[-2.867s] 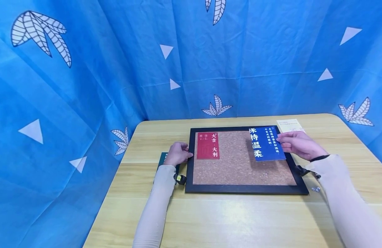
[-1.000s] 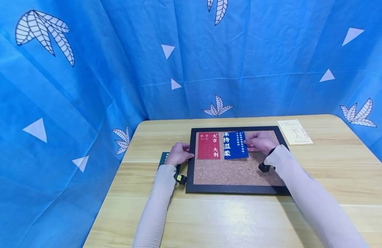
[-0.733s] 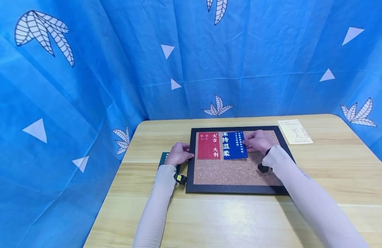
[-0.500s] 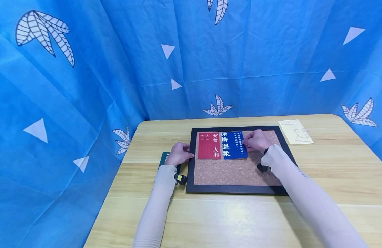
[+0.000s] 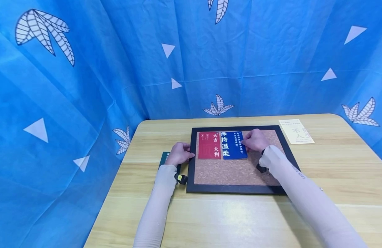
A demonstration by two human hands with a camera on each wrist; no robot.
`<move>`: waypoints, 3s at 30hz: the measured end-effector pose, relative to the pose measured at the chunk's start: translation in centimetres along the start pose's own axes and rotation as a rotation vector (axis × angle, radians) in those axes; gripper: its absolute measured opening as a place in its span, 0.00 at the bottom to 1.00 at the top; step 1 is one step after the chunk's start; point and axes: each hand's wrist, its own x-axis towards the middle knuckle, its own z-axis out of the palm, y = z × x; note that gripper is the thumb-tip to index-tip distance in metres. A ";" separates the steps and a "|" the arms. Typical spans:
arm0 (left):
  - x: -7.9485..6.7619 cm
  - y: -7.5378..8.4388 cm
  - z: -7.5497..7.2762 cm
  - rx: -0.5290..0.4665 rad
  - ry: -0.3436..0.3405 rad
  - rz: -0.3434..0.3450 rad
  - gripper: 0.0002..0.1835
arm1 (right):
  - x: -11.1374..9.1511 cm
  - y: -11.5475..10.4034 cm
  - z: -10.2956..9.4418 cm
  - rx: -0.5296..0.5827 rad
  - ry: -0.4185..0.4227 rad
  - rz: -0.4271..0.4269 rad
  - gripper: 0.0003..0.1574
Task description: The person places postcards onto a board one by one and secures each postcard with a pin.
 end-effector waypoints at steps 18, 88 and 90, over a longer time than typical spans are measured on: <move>0.1 0.1 -0.1 0.017 -0.002 0.000 0.26 | 0.0 -0.4 0.2 -0.171 0.044 0.005 0.09; 0.5 0.2 0.1 0.037 -0.003 -0.028 0.25 | -6.1 -0.1 -6.0 -0.146 0.074 -0.257 0.19; 0.5 0.2 0.1 0.038 -0.005 -0.031 0.25 | -6.7 0.2 -6.5 -0.143 0.074 -0.278 0.18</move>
